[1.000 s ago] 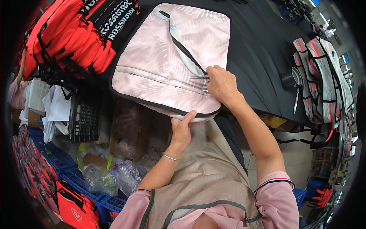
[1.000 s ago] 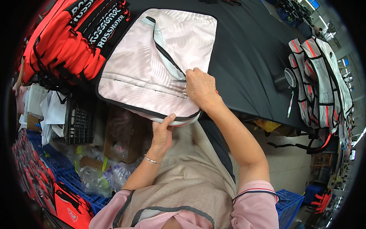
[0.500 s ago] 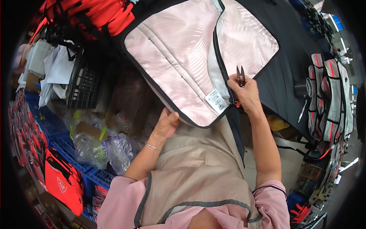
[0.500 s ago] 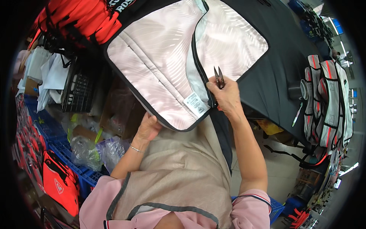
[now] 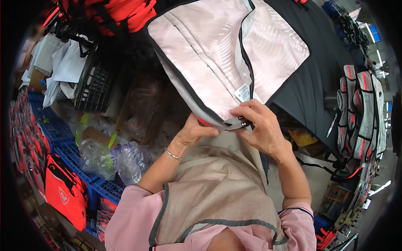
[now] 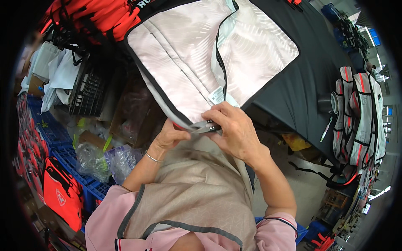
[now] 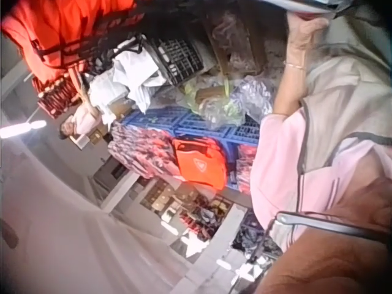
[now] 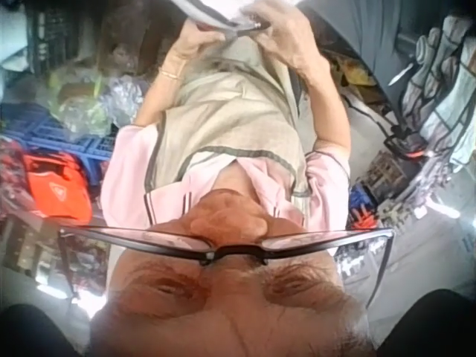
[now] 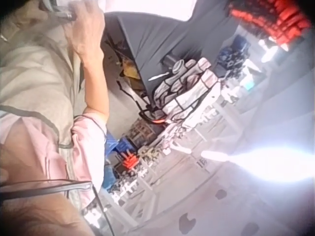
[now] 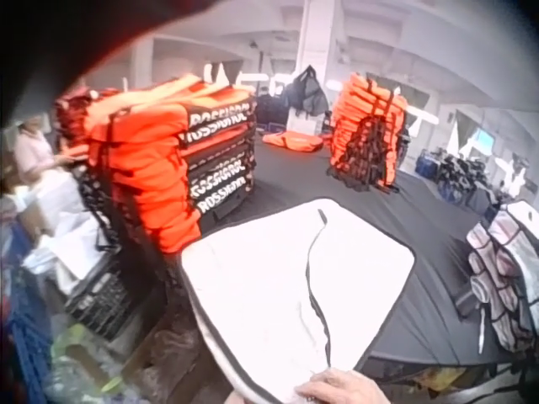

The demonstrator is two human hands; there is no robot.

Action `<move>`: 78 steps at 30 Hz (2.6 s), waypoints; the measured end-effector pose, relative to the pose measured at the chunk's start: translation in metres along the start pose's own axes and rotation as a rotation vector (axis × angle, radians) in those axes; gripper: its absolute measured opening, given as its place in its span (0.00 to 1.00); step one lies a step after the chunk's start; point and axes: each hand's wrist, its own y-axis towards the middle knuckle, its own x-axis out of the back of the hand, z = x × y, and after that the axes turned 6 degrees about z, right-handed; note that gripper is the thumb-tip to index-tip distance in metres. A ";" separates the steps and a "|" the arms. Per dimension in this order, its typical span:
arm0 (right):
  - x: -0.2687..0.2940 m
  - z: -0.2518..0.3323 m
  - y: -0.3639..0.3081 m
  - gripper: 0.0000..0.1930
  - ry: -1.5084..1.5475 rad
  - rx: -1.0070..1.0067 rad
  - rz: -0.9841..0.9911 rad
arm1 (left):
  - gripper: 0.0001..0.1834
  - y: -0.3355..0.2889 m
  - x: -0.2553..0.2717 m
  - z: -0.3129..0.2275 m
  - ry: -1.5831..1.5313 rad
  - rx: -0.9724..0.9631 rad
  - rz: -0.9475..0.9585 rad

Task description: The recorder is inspecting and assembling parts of backpacks at a workbench, specifically handling straps and inner linings.

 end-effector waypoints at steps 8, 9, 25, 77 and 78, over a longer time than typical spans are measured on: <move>0.033 0.009 0.068 0.10 -0.049 0.081 -0.052 | 0.30 0.038 -0.032 -0.030 0.192 -0.239 -0.249; 0.035 0.012 0.073 0.08 -0.017 0.075 -0.056 | 0.29 0.041 -0.038 -0.033 0.153 -0.313 -0.285; 0.043 0.047 0.103 0.10 -0.479 0.119 0.041 | 0.16 0.043 -0.036 -0.054 0.377 -0.427 -0.425; 0.104 0.001 0.078 0.07 -0.313 0.121 -0.347 | 0.36 0.016 0.075 0.021 0.825 -0.450 -0.590; 0.131 0.000 0.079 0.03 -0.234 0.104 -0.405 | 0.35 0.007 0.082 0.025 0.617 -0.410 -0.542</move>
